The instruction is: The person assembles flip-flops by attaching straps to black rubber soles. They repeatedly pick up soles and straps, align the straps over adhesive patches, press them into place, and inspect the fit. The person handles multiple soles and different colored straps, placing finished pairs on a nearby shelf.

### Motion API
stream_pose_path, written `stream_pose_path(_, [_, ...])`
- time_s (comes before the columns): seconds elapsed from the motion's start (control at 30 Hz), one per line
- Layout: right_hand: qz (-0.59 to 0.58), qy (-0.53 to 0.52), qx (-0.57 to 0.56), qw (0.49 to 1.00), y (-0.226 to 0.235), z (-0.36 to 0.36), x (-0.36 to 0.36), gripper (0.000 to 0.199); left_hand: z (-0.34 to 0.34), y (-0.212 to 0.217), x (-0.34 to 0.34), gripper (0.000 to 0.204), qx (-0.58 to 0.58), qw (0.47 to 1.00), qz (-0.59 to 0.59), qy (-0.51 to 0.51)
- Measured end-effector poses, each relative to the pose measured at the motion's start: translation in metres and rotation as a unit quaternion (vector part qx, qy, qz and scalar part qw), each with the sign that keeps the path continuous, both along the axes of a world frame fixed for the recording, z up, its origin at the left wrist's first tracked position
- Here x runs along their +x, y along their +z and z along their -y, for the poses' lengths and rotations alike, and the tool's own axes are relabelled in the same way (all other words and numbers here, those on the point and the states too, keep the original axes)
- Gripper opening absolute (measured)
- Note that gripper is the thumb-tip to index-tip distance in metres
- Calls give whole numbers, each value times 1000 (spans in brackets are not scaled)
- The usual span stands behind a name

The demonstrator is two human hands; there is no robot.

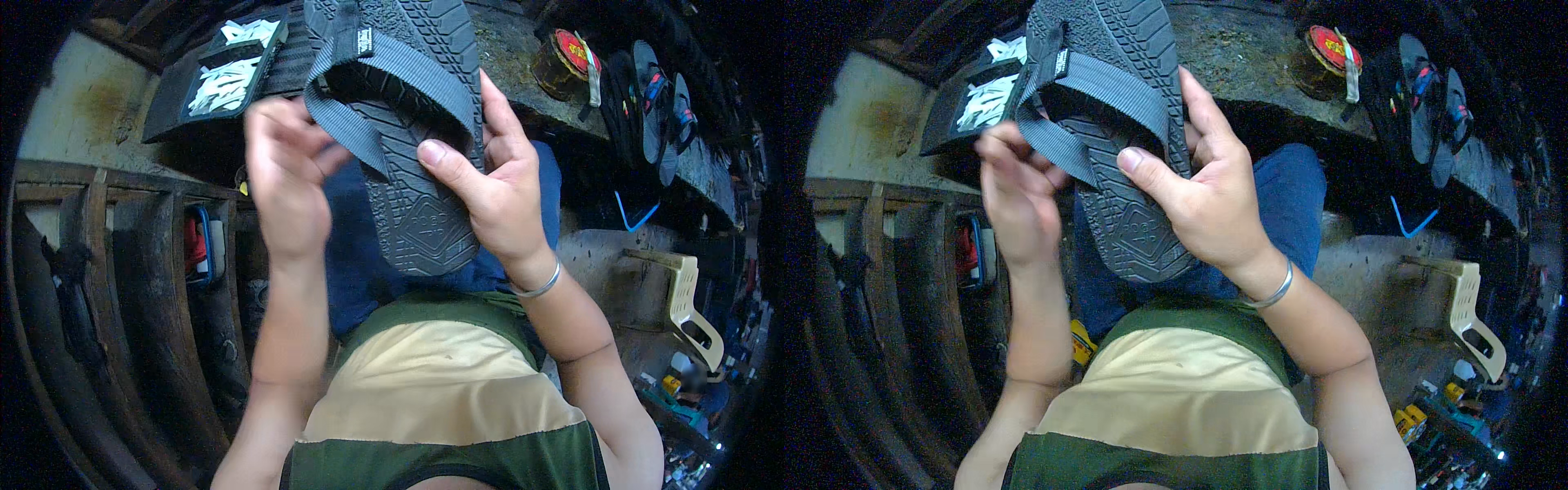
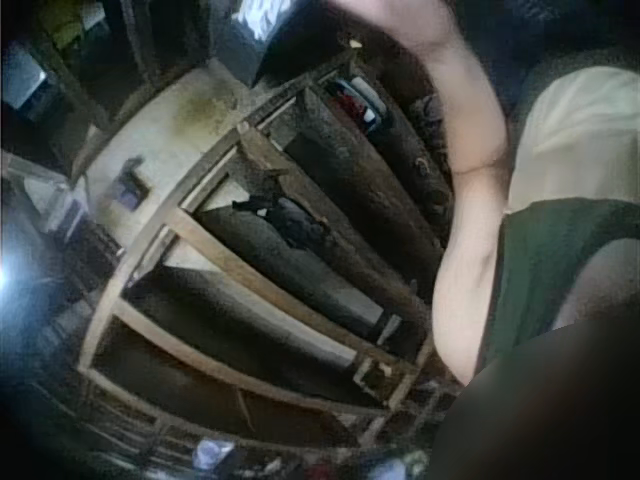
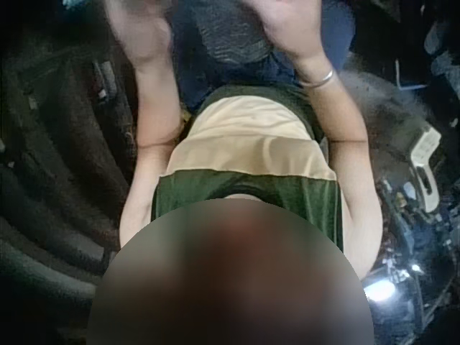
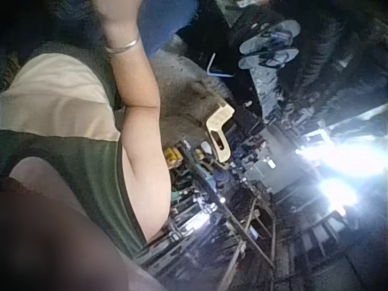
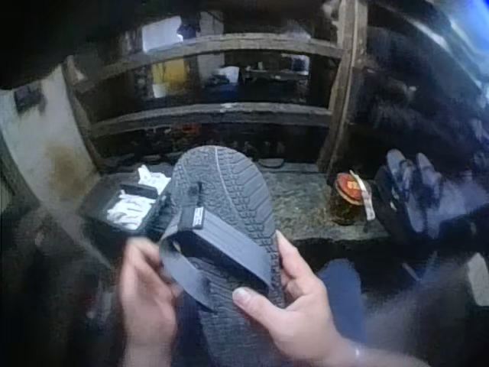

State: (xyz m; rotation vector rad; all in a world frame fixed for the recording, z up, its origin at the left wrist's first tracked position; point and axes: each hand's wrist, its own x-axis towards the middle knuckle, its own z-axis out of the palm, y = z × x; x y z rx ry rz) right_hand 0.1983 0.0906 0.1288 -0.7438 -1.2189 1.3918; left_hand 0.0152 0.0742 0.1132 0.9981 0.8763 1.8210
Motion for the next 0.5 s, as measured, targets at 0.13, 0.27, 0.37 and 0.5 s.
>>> stream_pose_path(0.13, [-33, -10, -12, 999, -17, -7, -3, 82, 3, -19, 14, 32, -53, 993, -94, 46])
stream_pose_path(0.27, [-53, -13, -14, 998, -22, -14, -5, 76, -11, -12, 18, 33, -52, 995, -52, 67])
stream_pose_path(0.37, [-77, -39, -25, 996, -23, -19, -8, 65, -9, -8, 29, 16, -64, 997, -34, 40])
stream_pose_path(0.5, [-50, -59, -62, 995, -29, -27, -3, 51, -2, -11, 51, 59, -113, 988, -106, 21])
